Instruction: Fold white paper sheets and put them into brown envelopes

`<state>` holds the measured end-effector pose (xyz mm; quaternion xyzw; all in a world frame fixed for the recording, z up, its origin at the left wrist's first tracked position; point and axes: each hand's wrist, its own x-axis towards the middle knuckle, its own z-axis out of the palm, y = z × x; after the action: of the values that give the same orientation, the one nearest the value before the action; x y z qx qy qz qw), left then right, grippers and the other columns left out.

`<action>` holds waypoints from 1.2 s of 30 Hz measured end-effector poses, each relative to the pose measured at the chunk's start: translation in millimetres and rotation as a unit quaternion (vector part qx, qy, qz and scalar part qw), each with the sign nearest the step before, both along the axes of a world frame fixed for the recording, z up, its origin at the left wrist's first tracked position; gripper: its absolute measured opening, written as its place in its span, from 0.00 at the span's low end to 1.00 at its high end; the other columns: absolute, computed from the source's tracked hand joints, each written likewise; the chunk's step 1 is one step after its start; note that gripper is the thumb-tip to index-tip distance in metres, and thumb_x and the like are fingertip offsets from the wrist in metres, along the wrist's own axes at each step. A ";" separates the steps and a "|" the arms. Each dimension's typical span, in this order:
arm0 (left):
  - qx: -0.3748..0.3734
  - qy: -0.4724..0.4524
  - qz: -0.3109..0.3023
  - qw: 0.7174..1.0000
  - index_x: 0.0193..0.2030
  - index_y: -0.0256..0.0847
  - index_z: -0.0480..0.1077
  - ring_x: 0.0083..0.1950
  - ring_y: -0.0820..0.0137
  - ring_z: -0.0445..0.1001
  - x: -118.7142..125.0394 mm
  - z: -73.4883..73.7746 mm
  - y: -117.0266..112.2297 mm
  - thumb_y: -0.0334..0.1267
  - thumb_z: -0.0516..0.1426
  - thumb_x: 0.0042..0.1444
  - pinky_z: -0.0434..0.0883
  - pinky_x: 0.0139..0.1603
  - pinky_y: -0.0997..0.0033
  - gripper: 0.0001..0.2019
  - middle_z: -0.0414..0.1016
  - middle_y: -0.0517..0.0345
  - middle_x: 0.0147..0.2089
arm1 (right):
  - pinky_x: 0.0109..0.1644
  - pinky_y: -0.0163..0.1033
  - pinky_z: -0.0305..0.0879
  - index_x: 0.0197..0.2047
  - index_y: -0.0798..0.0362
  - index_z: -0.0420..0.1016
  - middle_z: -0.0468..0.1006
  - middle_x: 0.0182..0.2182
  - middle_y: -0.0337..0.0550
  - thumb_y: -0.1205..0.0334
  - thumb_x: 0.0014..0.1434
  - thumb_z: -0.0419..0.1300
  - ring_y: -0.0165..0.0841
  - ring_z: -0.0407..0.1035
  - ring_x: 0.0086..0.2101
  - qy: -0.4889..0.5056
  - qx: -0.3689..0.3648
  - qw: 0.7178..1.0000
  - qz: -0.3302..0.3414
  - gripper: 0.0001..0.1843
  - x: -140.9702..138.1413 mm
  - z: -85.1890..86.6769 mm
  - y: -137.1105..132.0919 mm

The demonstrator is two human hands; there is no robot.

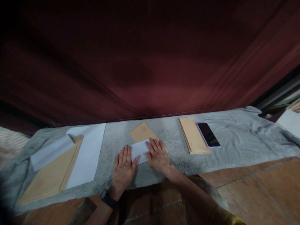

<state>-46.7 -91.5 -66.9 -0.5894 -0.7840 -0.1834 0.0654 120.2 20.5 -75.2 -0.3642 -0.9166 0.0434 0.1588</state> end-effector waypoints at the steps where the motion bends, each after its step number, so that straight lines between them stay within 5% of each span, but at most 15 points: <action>1: -0.003 0.003 -0.001 1.000 0.72 0.26 0.57 0.74 0.47 0.58 -1.1 0.3 -0.6 0.50 0.44 0.69 0.54 0.72 0.41 0.33 0.58 0.33 0.73 | 0.72 0.58 0.45 0.72 0.52 0.59 0.57 0.72 0.49 0.54 0.71 0.51 0.46 0.50 0.70 -0.003 -0.004 1.000 0.001 0.29 0.7 1.0 0.1; 6: -0.008 0.016 -0.027 0.999 0.71 0.26 0.57 0.74 0.45 0.56 -9.4 2.5 -3.7 0.57 0.48 0.66 0.55 0.71 0.37 0.37 0.57 0.30 0.73 | 0.73 0.60 0.43 0.72 0.52 0.59 0.58 0.71 0.49 0.54 0.70 0.51 0.47 0.50 0.70 -0.004 -0.006 1.000 0.000 0.30 1.8 3.7 0.5; 9: -0.016 0.035 -0.101 0.994 0.71 0.30 0.57 0.75 0.46 0.54 -19.0 4.7 -7.2 0.59 0.52 0.63 0.57 0.70 0.37 0.39 0.56 0.33 0.74 | 0.73 0.63 0.40 0.71 0.51 0.61 0.58 0.71 0.49 0.54 0.70 0.52 0.48 0.51 0.69 0.002 0.004 1.000 0.003 0.29 3.4 4.6 1.8; 13: -0.034 0.059 -0.199 0.978 0.67 0.35 0.63 0.72 0.55 0.63 -27.4 9.2 -7.5 0.48 0.52 0.67 0.62 0.70 0.46 0.27 0.65 0.39 0.70 | 0.73 0.65 0.37 0.70 0.55 0.63 0.58 0.71 0.54 0.52 0.68 0.55 0.50 0.49 0.70 0.005 0.004 1.000 0.019 0.30 5.6 10.1 2.2; 18: -0.068 0.075 -0.218 0.971 0.60 0.36 0.69 0.67 0.55 0.69 -20.8 16.9 -3.9 0.36 0.53 0.65 0.68 0.66 0.48 0.18 0.72 0.39 0.65 | 0.74 0.63 0.35 0.72 0.55 0.59 0.58 0.71 0.56 0.47 0.68 0.55 0.47 0.52 0.69 -0.025 -0.037 0.989 0.142 0.35 2.9 21.7 -4.3; 24: -0.088 0.025 -0.206 0.974 0.59 0.38 0.70 0.65 0.59 0.71 -13.7 22.8 -5.4 0.24 0.47 0.60 0.65 0.69 0.49 0.23 0.74 0.44 0.63 | 0.73 0.52 0.48 0.68 0.55 0.65 0.63 0.69 0.53 0.58 0.66 0.56 0.42 0.59 0.66 -0.035 -0.050 0.982 0.176 0.28 -7.7 32.1 -7.5; 28: -0.080 -0.021 -0.201 0.976 0.53 0.47 0.75 0.57 0.61 0.78 -26.5 39.1 -3.5 0.28 0.45 0.63 0.66 0.69 0.51 0.21 0.80 0.53 0.56 | 0.64 0.44 0.63 0.64 0.50 0.71 0.75 0.61 0.48 0.68 0.67 0.53 0.38 0.70 0.58 -0.026 -0.072 0.981 0.181 0.24 -4.1 47.0 2.3; 33: 0.061 -0.165 -0.142 0.974 0.42 0.47 0.79 0.45 0.60 0.80 -47.6 64.6 -0.8 0.45 0.52 0.66 0.68 0.64 0.49 0.14 0.84 0.55 0.42 | 0.44 0.39 0.70 0.50 0.45 0.82 0.85 0.39 0.40 0.55 0.70 0.53 0.38 0.78 0.38 0.106 -0.227 0.961 0.115 0.17 14.9 66.4 17.4; 36: 0.133 -0.327 -0.044 0.934 0.37 0.45 0.79 0.42 0.61 0.79 -51.9 73.3 3.0 0.52 0.57 0.61 0.74 0.52 0.57 0.15 0.83 0.55 0.38 | 0.34 0.37 0.66 0.38 0.49 0.85 0.82 0.29 0.38 0.44 0.65 0.58 0.36 0.74 0.30 0.258 -0.355 0.898 0.043 0.20 18.2 69.7 23.4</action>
<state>-98.6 -88.6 6.5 -0.5161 -0.7039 -0.4718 -0.1248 138.4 43.9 -5.5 -0.3327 -0.7823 0.4647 0.2479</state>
